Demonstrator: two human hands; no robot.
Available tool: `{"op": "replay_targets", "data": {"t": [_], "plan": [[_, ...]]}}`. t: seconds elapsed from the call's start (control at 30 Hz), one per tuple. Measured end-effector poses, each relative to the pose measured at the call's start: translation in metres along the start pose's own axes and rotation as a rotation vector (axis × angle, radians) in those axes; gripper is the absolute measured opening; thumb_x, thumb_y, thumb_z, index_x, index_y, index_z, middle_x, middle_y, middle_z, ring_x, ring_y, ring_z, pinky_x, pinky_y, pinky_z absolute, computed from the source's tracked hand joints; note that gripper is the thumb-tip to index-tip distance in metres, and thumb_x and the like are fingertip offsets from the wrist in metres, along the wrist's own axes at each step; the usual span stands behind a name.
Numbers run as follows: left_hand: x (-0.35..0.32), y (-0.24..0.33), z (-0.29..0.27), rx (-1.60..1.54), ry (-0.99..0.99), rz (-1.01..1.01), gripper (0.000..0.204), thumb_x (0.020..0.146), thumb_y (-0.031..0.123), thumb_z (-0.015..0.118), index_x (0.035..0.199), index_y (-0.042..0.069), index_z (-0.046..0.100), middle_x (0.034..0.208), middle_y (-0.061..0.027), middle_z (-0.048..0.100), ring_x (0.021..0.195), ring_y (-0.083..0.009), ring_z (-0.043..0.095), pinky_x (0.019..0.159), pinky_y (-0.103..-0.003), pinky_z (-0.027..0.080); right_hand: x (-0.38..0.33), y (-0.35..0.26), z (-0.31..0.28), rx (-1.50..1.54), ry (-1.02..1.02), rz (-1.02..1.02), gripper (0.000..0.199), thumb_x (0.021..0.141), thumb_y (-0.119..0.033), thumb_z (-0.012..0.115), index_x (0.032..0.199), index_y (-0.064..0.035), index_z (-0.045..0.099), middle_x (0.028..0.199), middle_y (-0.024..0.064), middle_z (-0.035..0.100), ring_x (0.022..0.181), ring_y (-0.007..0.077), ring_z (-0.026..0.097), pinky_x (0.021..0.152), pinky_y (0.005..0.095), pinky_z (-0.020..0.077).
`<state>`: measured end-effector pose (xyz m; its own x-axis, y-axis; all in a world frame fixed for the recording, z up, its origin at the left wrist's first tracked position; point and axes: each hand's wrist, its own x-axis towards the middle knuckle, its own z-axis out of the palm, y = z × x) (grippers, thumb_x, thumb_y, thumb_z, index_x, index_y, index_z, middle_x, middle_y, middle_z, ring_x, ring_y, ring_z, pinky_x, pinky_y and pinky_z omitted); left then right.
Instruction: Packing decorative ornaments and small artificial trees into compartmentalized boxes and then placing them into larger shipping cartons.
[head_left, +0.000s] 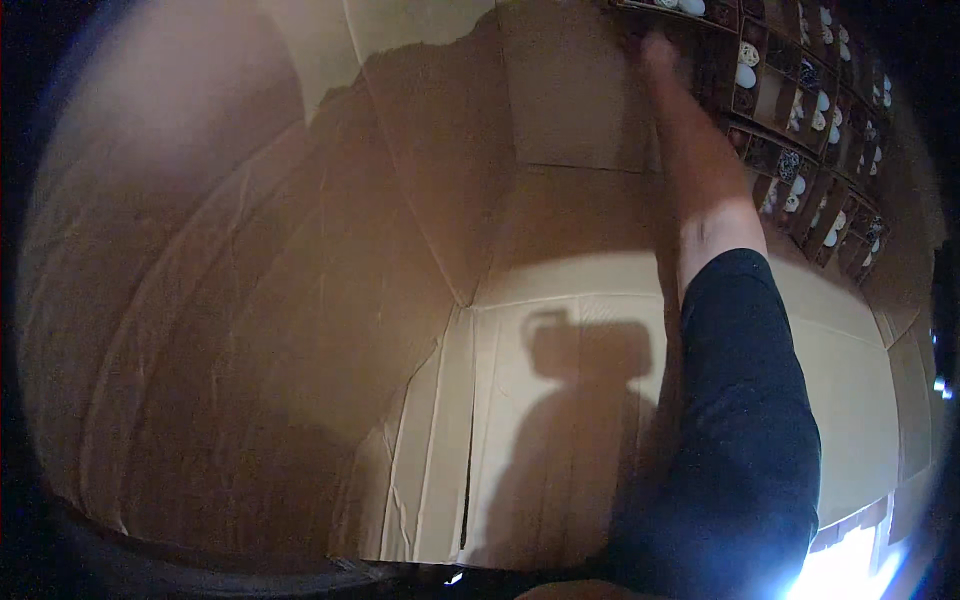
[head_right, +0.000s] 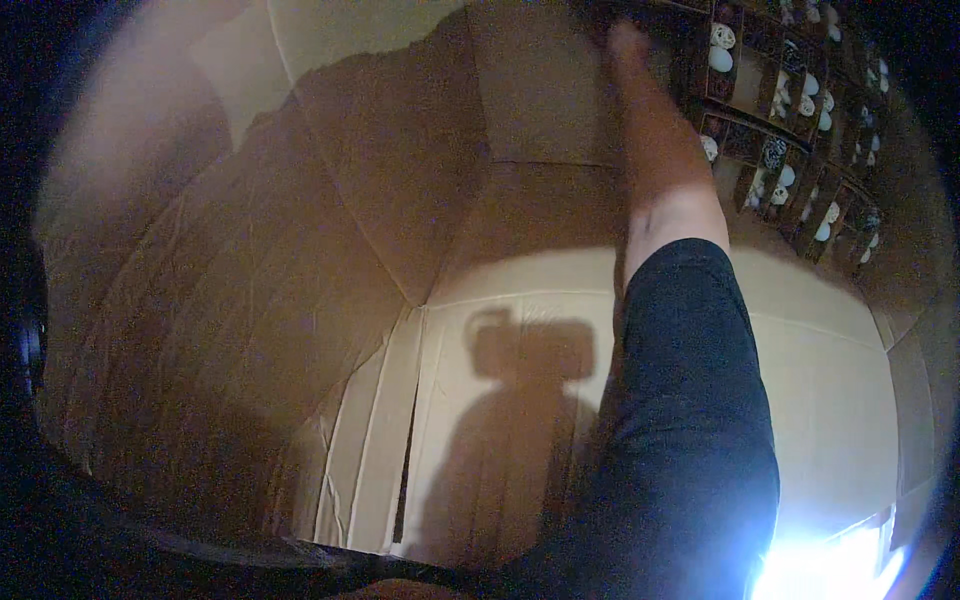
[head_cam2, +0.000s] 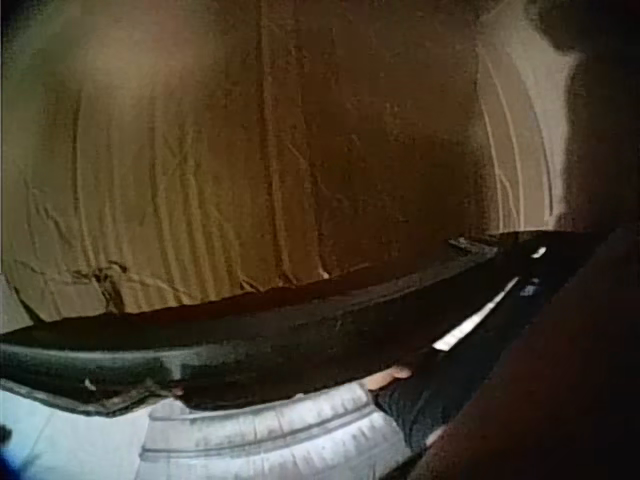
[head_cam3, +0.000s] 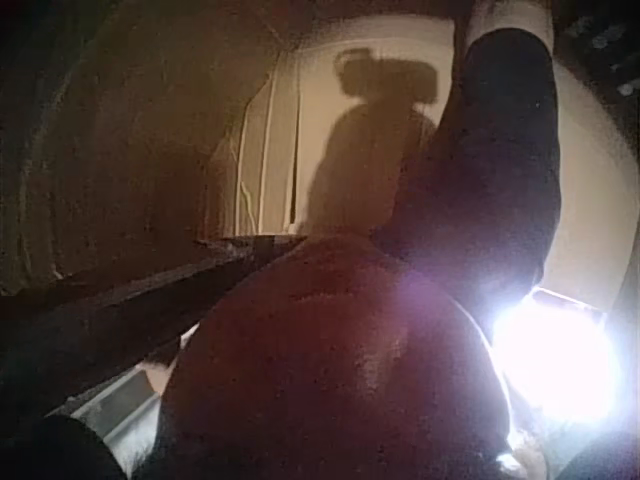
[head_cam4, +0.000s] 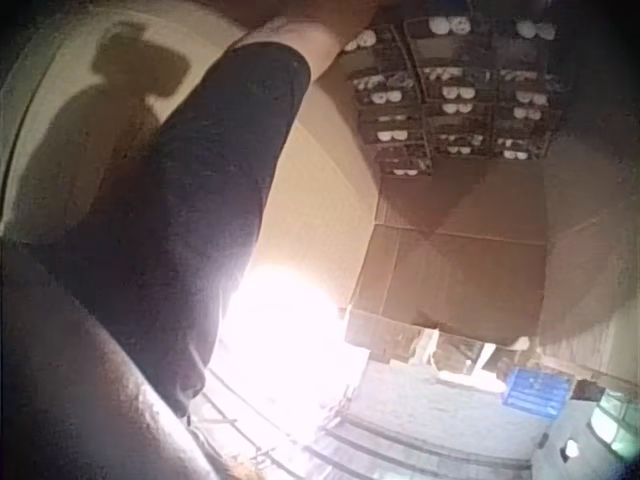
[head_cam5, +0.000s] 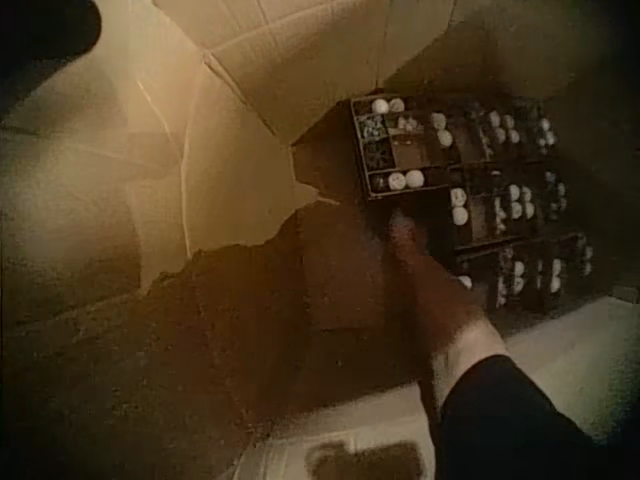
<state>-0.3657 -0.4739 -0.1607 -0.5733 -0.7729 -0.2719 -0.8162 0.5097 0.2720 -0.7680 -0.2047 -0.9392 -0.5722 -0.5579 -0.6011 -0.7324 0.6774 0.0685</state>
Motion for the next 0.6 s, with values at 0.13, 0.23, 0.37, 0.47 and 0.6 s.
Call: {"op": "replay_targets", "data": {"t": [0.13, 0.23, 0.37, 0.47, 0.6], "plan": [[-0.032, 0.010, -0.056, -0.005, 0.067, 0.031, 0.099, 0.089, 0.064, 0.044, 0.158, 0.001, 0.009, 0.164, -0.0183, 0.012, 0.151, -0.0325, 0.014, 0.122, -0.046, 0.013, 0.102, -0.009, -0.005, 0.103, 0.185, -0.011, 0.033, 0.093, -0.033, 0.061, 0.117, -0.0129, 0.071, 0.114, 0.0141, 0.069, 0.105, 0.0359, 0.067, 0.083, 0.0609, 0.0532], [-0.015, 0.009, -0.029, 0.017, -0.002, 0.018, 0.100, 0.089, 0.064, 0.044, 0.158, 0.001, 0.009, 0.164, -0.0183, 0.012, 0.151, -0.0325, 0.014, 0.122, -0.046, 0.013, 0.058, -0.050, 0.014, 0.101, 0.027, -0.062, 0.032, 0.092, -0.031, 0.062, 0.116, -0.0137, 0.072, 0.114, 0.0132, 0.070, 0.105, 0.0354, 0.068, 0.084, 0.0577, 0.0543], [-0.011, 0.011, -0.023, 0.001, 0.012, 0.032, 0.100, 0.089, 0.064, 0.044, 0.158, 0.001, 0.008, 0.164, -0.0183, 0.012, 0.151, -0.0326, 0.014, 0.122, -0.046, 0.013, 0.033, -0.053, -0.033, 0.145, 0.027, -0.008, 0.036, 0.088, -0.032, 0.066, 0.120, -0.0139, 0.069, 0.115, 0.0118, 0.070, 0.104, 0.0340, 0.068, 0.083, 0.0547, 0.0551], [-0.014, 0.014, -0.027, -0.014, 0.031, 0.049, 0.100, 0.089, 0.064, 0.044, 0.158, 0.001, 0.008, 0.164, -0.0182, 0.011, 0.151, -0.0327, 0.014, 0.122, -0.047, 0.013, 0.025, -0.031, -0.069, 0.178, 0.038, 0.035, 0.041, 0.086, -0.032, 0.069, 0.123, -0.0140, 0.067, 0.116, 0.0107, 0.069, 0.103, 0.0330, 0.068, 0.083, 0.0526, 0.0556], [-0.008, 0.019, -0.029, 0.031, 0.008, 0.064, 0.100, 0.089, 0.064, 0.044, 0.158, 0.002, 0.008, 0.164, -0.0182, 0.011, 0.151, -0.0328, 0.014, 0.122, -0.047, 0.013, -0.002, -0.064, -0.073, 0.278, -0.006, 0.079, 0.049, 0.083, -0.032, 0.072, 0.127, -0.0142, 0.064, 0.117, 0.0094, 0.069, 0.103, 0.0316, 0.068, 0.082, 0.0496, 0.0564]]}}
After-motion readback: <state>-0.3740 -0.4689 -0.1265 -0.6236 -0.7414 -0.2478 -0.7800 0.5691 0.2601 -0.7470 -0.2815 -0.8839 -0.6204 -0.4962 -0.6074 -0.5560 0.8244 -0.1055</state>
